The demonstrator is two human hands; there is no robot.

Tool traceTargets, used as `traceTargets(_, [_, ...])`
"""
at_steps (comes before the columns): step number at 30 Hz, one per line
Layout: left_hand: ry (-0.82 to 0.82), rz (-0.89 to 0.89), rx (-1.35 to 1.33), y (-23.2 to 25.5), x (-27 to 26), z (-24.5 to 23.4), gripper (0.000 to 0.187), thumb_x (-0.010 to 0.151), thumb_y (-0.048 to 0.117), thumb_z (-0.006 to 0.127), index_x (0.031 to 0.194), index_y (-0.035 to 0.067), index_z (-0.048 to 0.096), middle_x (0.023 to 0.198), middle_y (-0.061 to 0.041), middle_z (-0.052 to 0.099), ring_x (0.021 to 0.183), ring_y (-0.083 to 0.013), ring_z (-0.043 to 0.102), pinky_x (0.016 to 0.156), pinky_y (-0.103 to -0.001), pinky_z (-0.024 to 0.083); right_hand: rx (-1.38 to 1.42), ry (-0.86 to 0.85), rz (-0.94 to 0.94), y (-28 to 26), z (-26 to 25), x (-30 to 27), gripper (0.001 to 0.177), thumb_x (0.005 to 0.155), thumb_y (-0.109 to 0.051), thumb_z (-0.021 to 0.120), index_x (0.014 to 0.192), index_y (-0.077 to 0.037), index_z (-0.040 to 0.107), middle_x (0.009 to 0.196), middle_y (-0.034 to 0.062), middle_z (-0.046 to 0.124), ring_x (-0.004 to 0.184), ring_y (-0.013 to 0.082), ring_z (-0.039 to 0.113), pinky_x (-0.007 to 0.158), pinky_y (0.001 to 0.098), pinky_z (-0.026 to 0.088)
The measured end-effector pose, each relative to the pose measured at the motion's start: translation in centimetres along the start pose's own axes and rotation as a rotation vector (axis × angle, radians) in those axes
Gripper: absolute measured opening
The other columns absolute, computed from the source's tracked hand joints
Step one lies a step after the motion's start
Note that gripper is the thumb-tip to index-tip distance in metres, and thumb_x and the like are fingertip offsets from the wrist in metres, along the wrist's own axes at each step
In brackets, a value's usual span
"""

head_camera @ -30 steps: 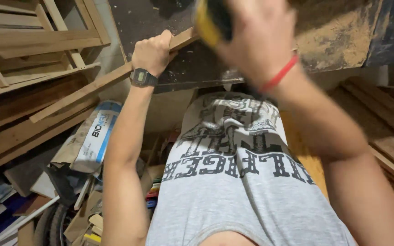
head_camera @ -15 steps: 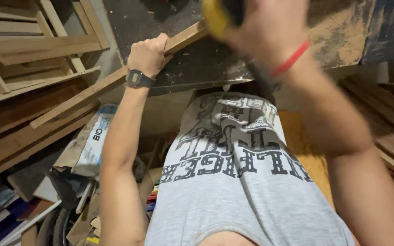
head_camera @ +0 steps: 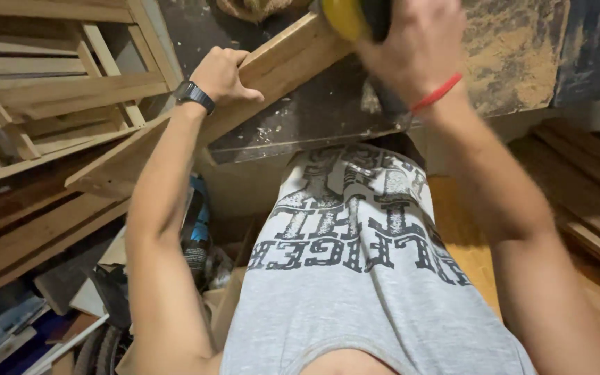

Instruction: Sanding a wooden board using an orbital sander

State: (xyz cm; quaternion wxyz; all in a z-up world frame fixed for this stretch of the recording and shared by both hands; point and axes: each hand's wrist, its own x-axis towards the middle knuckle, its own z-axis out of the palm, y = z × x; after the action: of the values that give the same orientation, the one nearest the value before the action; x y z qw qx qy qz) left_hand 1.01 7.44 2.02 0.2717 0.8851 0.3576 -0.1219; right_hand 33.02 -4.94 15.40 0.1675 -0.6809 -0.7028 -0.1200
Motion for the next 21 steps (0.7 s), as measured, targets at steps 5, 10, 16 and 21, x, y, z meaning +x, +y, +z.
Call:
traceTargets(5, [-0.071,0.011,-0.100,-0.6,1.3,0.7,0.057,0.059,0.052,0.091,0.087,0.007,0.070,0.083,-0.016,0.073,0.073,-0.0327,0.067,0.060,-0.045,0.047,0.423,-0.238,-0.010,-7.3,0.5,-3.4,0.090,0.073,-0.005,0.080,0.149,-0.031,0.038,0.135,0.0241,0.039,0.107,0.0458,0.054,0.062,0.0420,0.065])
traceTargets(10, [-0.164,-0.099,-0.214,0.6,0.3,0.2,0.055,0.056,0.050,0.090,0.082,0.008,0.066,0.083,-0.011,0.071,0.073,-0.0274,0.062,0.059,-0.044,0.046,0.403,-0.243,-0.018,-6.1,-0.3,0.4,0.074,0.086,-0.020,0.078,0.148,-0.027,0.038,0.128,0.0211,0.042,0.104,0.0438,0.056,0.068,0.0489,0.062])
traceTargets(16, [-0.185,-0.082,-0.290,1.3,0.8,-0.4,0.060,0.058,0.048,0.090,0.097,0.007,0.071,0.092,-0.011,0.073,0.082,-0.0249,0.067,0.062,-0.041,0.052,0.176,-0.149,0.100,-0.5,0.9,1.4,0.059,0.075,-0.044,0.091,0.114,-0.013,0.059,0.090,0.0179,0.059,0.076,0.0363,0.059,0.054,0.0462,0.048])
traceTargets(21, [-0.190,-0.055,-0.234,1.7,1.8,-0.5,0.056,0.055,0.052,0.090,0.079,0.007,0.065,0.080,-0.009,0.071,0.071,-0.0241,0.063,0.059,-0.042,0.047,0.400,-0.343,0.080,-5.9,-1.6,-0.8,0.080,0.071,-0.011,0.081,0.142,-0.024,0.045,0.131,0.0268,0.039,0.107,0.0493,0.055,0.060,0.0554,0.062])
